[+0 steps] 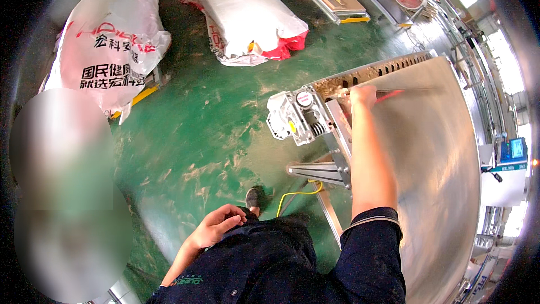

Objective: The person scrapes debris off a large wooden board using a long wooden stick, then uses an air compressor nozzle to blow dust off the board as it moves through a woodworking machine.

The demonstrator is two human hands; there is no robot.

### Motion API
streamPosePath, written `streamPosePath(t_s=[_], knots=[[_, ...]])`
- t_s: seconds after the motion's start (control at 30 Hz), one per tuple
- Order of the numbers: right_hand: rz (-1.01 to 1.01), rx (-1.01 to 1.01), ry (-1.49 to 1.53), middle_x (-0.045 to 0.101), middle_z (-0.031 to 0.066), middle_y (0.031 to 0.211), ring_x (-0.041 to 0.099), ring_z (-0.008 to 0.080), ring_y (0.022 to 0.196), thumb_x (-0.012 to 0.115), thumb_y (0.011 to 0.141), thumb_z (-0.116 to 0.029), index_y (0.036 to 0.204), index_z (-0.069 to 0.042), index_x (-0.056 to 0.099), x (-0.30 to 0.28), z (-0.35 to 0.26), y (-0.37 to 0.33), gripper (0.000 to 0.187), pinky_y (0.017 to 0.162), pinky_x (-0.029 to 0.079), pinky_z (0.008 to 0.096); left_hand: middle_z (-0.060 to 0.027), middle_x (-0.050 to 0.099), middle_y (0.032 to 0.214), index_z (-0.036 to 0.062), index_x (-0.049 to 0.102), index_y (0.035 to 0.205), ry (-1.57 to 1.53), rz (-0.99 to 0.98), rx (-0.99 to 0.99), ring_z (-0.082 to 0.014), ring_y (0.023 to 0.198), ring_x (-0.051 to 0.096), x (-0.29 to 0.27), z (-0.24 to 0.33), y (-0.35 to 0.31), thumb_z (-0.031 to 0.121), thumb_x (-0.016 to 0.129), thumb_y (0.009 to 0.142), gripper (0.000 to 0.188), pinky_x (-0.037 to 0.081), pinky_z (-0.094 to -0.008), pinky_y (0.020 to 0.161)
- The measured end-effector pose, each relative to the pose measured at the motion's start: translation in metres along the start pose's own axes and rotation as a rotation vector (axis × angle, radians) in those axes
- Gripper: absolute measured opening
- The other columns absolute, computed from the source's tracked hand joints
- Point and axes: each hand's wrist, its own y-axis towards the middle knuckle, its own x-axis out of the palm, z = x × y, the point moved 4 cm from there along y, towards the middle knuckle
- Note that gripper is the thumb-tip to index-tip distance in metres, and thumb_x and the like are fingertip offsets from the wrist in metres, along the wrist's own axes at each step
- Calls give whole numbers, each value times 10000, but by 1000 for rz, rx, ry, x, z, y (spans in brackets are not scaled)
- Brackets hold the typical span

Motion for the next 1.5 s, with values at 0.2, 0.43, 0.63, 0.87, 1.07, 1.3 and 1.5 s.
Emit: streamPosePath(t_s=[0.2, 0.43, 0.63, 0.87, 1.07, 1.3, 1.5], knots=[[-57, 102, 534, 575, 125, 778, 583, 207, 556, 616, 740, 45, 923, -10, 483, -16, -52, -57, 233, 422, 452, 314, -64, 596, 1025, -21, 558, 1125, 60, 15, 36, -133, 991, 534, -7, 8, 3, 158, 515, 978, 235, 418, -275, 901], [-7, 289, 1154, 576, 122, 849, 569, 207, 598, 623, 780, 34, 1087, -1, 486, -147, 35, -85, 338, 557, 473, 325, -80, 607, 1011, -15, 557, 1088, 111, -169, -22, -150, 974, 563, 9, 24, 40, 143, 508, 978, 198, 443, -300, 893], [-295, 182, 1354, 601, 89, 833, 595, 200, 701, 611, 802, -34, 1102, 28, 582, -305, 116, -215, 308, 683, 487, 310, -68, 617, 1021, -22, 557, 1115, 298, -377, -107, -133, 965, 565, 45, 25, 83, 153, 536, 965, 231, 454, -279, 882], [-75, 183, 1184, 628, 101, 857, 618, 209, 744, 644, 736, -27, 1180, 46, 536, -385, 202, -347, 463, 726, 506, 317, -101, 635, 1014, -27, 574, 1104, 470, -579, -79, -183, 981, 598, 115, 25, 103, 144, 552, 953, 229, 466, -320, 899], [213, 333, 1172, 621, 86, 847, 616, 186, 736, 657, 814, -19, 1146, 23, 525, -406, 275, -385, 359, 699, 505, 285, -106, 647, 1012, -25, 586, 1107, 587, -679, -113, -191, 969, 612, 173, -3, 83, 159, 564, 947, 245, 469, -326, 903], [75, 80, 1454, 634, 95, 953, 616, 208, 842, 681, 830, -55, 1149, -32, 539, -399, 302, -425, 350, 784, 501, 338, -119, 654, 1021, -30, 585, 1104, 735, -733, -159, -204, 967, 618, 203, -27, 59, 160, 555, 952, 244, 474, -331, 897], [109, 58, 1382, 634, 81, 1008, 617, 194, 913, 667, 826, 5, 1073, -66, 529, -410, 301, -449, 291, 847, 498, 336, -120, 654, 1013, -27, 582, 1101, 675, -749, -255, -198, 975, 612, 225, -51, 54, 157, 545, 952, 240, 469, -324, 896]])
